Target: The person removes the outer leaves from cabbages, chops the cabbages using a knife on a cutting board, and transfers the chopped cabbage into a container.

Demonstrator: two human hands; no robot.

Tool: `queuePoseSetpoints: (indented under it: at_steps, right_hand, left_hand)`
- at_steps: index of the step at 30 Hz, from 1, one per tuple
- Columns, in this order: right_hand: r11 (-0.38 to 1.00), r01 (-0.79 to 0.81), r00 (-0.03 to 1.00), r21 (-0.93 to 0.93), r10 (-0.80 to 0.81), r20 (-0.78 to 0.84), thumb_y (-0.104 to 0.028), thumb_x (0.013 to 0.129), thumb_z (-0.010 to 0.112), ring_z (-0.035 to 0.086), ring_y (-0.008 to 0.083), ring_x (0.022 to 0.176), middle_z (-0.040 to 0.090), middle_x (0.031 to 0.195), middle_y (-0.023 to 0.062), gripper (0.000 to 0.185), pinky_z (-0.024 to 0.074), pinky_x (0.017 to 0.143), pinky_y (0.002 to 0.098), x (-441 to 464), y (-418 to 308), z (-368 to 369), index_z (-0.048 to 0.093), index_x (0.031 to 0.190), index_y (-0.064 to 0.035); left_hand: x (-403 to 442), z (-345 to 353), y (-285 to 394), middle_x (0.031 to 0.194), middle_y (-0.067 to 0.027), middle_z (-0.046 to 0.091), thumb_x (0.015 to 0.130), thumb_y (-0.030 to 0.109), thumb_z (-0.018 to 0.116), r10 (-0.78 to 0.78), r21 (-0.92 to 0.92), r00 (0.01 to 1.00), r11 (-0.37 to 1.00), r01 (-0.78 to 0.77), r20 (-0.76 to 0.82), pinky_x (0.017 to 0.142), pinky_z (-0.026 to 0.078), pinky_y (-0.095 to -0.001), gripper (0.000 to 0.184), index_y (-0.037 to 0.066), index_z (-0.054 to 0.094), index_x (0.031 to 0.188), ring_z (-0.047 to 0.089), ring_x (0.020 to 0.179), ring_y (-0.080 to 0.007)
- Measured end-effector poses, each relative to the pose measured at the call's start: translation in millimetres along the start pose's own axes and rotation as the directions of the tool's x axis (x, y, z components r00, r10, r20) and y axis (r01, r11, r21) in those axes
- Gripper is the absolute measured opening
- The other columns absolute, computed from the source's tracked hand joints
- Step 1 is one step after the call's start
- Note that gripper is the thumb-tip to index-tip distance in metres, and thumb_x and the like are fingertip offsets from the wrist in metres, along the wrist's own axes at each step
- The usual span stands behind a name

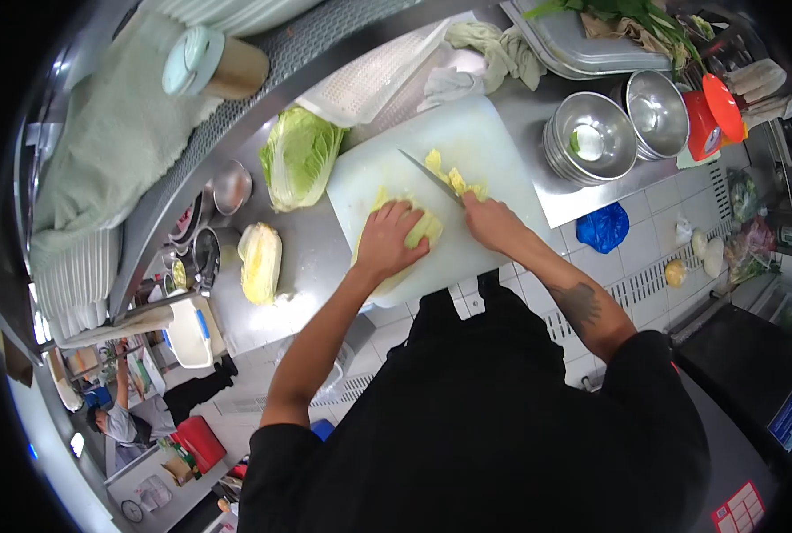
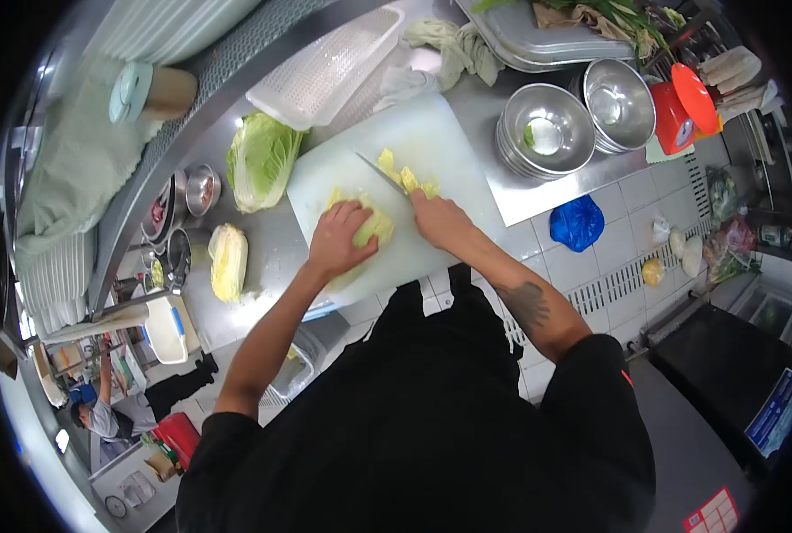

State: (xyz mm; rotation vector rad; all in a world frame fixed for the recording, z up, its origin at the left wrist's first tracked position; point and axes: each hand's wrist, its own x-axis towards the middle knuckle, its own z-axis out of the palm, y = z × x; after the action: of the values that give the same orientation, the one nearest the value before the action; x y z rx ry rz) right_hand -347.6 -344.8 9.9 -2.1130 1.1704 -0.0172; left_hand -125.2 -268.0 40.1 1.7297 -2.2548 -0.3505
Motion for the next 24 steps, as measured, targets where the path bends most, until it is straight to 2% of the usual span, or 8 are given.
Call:
queuePoseSetpoints:
  at_steps: [4, 6, 8, 12, 14, 19, 22, 24]
  right_hand:
    - [0.984, 0.059, 0.992, 0.171, -0.039, -0.118, -0.024, 0.1, 0.048, 0.064, 0.0385, 0.061, 0.065, 0.074, 0.022, 0.02, 0.0515, 0.056, 0.0458, -41.9, 39.6, -38.4, 0.051, 0.1, -0.0039]
    - [0.802, -0.263, 0.964, 0.536, 0.235, 0.122, -0.028, 0.101, 0.049, 0.061, 0.025, 0.05, 0.061, 0.064, 0.0123, 0.024, 0.0492, 0.047, 0.0383, -62.3, 53.2, -61.8, 0.051, 0.103, -0.0042]
    - [0.782, -0.284, 0.945, 0.555, 0.326, 0.023, -0.027, 0.101, 0.048, 0.055, 0.0179, 0.046, 0.058, 0.063, 0.009, 0.025, 0.0451, 0.043, 0.033, -75.2, 78.0, -56.1, 0.053, 0.109, -0.004]
    - [0.824, -0.174, 0.941, 0.539, 0.301, -0.155, -0.02, 0.101, 0.047, 0.053, 0.0147, 0.045, 0.056, 0.06, 0.0068, 0.049, 0.0444, 0.041, 0.0316, -89.7, 79.7, -39.3, 0.04, 0.148, -0.0137]
    - [0.844, -0.215, 0.948, 0.492, 0.301, -0.101, -0.017, 0.1, 0.047, 0.053, 0.0138, 0.045, 0.056, 0.06, 0.0055, 0.051, 0.0449, 0.042, 0.0314, -86.1, 71.4, -31.7, 0.038, 0.15, -0.0152]
    - [0.933, -0.076, 0.951, 0.353, 0.174, -0.257, -0.015, 0.1, 0.046, 0.064, 0.0309, 0.053, 0.062, 0.071, 0.0241, 0.048, 0.0484, 0.052, 0.0419, -77.4, 53.6, 22.3, 0.041, 0.148, -0.0151]
    - [0.842, -0.229, 0.948, 0.488, 0.307, -0.085, -0.016, 0.1, 0.047, 0.066, 0.0433, 0.065, 0.067, 0.081, 0.0257, 0.048, 0.0499, 0.058, 0.0481, -83.2, 12.5, 10.4, 0.041, 0.147, -0.0157]
    - [0.852, -0.263, 0.944, 0.453, 0.325, -0.062, -0.015, 0.099, 0.047, 0.065, 0.0454, 0.07, 0.067, 0.084, 0.0257, 0.048, 0.0498, 0.059, 0.0498, -80.3, 3.6, 10.2, 0.04, 0.147, -0.0156]
  left_hand:
    - [-2.4, -12.6, 4.4, 0.123, -0.0148, 0.056, 0.08, 0.033, 0.071, -0.183, -0.162, 0.982, 0.972, 0.172, -0.057, 0.101, 0.041, -0.0467, 0.05, 0.008, 0.06, 0.122, 0.053, 0.117, -0.0325]
    - [33.0, 1.1, 12.2, 0.128, -0.0179, 0.054, 0.083, 0.033, 0.069, -0.333, -0.36, 0.922, 0.899, 0.247, -0.198, 0.104, 0.039, -0.048, 0.055, 0.005, 0.055, 0.128, 0.051, 0.121, -0.0346]
    - [82.4, 28.4, 26.7, 0.144, -0.0255, 0.043, 0.091, 0.041, 0.059, -0.582, -0.48, 0.799, 0.749, 0.457, -0.148, 0.112, 0.032, -0.0476, 0.067, 0.0, 0.042, 0.142, 0.04, 0.134, -0.0389]
    - [130.5, 120.3, 46.3, 0.157, -0.0296, 0.018, 0.099, 0.046, 0.034, -0.742, -0.15, 0.666, 0.669, 0.728, -0.08, 0.121, 0.011, -0.0468, 0.072, -0.003, 0.027, 0.151, 0.012, 0.148, -0.0418]
    - [120.7, 149.1, 67.7, 0.157, -0.0292, 0.018, 0.1, 0.04, 0.036, -0.658, -0.103, 0.715, 0.749, 0.655, -0.237, 0.121, 0.007, -0.0482, 0.067, -0.006, 0.03, 0.149, 0.011, 0.149, -0.0397]
    - [100.0, 151.1, 106.4, 0.155, -0.0275, 0.026, 0.101, 0.026, 0.04, -0.607, -0.374, 0.731, 0.786, 0.492, -0.312, 0.121, 0.012, -0.0496, 0.054, -0.009, 0.04, 0.141, 0.017, 0.148, -0.0378]
    - [100.6, 160.4, 103.5, 0.152, -0.0271, 0.032, 0.1, 0.018, 0.042, -0.593, -0.427, 0.703, 0.795, 0.431, -0.394, 0.12, 0.016, -0.05, 0.046, -0.009, 0.044, 0.138, 0.025, 0.145, -0.0393]
    - [100.4, 162.0, 97.8, 0.151, -0.0268, 0.035, 0.1, 0.014, 0.043, -0.614, -0.649, 0.692, 0.71, 0.275, -0.379, 0.12, 0.017, -0.0498, 0.044, -0.008, 0.045, 0.137, 0.027, 0.144, -0.0395]
